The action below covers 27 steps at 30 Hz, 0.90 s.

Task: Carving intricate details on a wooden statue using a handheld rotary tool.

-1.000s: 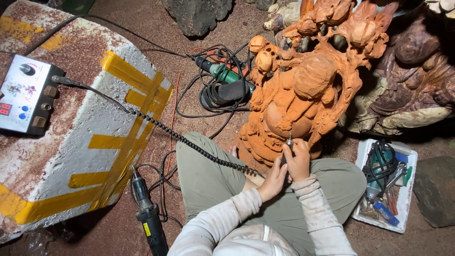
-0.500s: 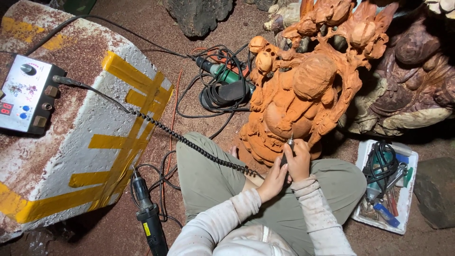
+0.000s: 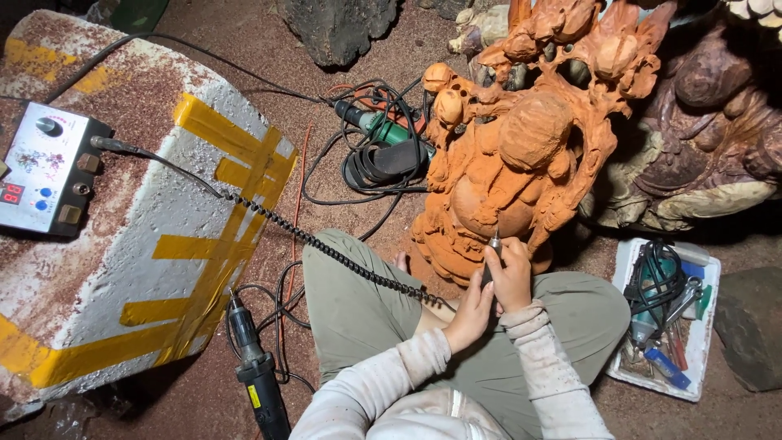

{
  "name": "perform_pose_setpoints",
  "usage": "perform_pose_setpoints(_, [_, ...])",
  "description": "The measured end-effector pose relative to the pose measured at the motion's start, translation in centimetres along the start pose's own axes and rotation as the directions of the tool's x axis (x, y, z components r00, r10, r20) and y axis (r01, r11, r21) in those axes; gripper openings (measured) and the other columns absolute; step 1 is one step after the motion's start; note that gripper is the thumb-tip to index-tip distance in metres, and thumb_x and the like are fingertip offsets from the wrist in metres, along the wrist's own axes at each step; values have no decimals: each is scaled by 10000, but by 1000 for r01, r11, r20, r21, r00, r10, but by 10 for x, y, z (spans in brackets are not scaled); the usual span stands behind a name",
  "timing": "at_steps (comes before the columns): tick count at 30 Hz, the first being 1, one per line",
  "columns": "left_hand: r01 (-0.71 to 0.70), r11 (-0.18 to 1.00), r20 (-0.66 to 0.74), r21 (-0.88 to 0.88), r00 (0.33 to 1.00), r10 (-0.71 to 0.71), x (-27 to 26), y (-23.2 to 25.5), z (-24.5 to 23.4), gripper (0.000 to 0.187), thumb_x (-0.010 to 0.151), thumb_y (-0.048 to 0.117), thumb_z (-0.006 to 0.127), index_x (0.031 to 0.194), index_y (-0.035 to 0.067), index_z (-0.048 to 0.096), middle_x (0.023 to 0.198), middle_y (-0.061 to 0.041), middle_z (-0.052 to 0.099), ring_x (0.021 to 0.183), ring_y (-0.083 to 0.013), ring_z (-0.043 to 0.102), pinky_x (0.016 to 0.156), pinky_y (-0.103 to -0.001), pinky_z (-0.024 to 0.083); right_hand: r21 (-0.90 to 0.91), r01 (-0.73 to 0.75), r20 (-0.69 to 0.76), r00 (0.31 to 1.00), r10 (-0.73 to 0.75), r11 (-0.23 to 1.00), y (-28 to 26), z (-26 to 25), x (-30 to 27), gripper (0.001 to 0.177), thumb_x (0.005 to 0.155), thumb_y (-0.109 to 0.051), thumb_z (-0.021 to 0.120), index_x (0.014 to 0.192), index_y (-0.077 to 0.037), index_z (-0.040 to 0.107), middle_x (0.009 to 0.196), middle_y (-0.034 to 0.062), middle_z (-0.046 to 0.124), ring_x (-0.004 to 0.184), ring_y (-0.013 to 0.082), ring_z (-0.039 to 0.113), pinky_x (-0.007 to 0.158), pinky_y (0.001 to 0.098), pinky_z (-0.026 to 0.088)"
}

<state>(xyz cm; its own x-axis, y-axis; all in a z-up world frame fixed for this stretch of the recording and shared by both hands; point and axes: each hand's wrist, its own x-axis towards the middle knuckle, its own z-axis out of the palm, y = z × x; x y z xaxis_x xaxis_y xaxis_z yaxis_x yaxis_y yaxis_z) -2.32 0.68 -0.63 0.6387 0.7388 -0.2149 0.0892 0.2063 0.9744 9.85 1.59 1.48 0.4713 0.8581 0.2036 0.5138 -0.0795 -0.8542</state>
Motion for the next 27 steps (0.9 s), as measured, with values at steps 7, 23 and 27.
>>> perform_pose_setpoints(7, [34,999,14,-8,999,-33,5,2,2,304,1152,219,294,1391,57,387,740,-56,641,650,-164,639,631,-299,554,58,-41,7,999,40,997,8,-1,-1,419,1058,-271,620,684,-81,618,911,81,603,922,274,571,899,366,453])
perform_pose_setpoints(23, [107,993,4,-52,994,-107,4,30,0,267,1139,208,332,1273,-5,423,794,-91,625,610,-175,648,571,-297,565,59,-187,55,981,184,981,-1,-6,5,471,1091,-339,566,704,-82,644,913,79,607,951,276,574,952,378,439])
perform_pose_setpoints(27, [141,988,37,-58,990,-139,7,43,1,279,1134,214,363,1282,-11,436,811,-105,631,602,-182,657,540,-301,573,160,-309,29,951,308,938,-2,-7,-1,438,1116,-349,522,803,-101,699,906,81,619,937,244,580,976,373,442])
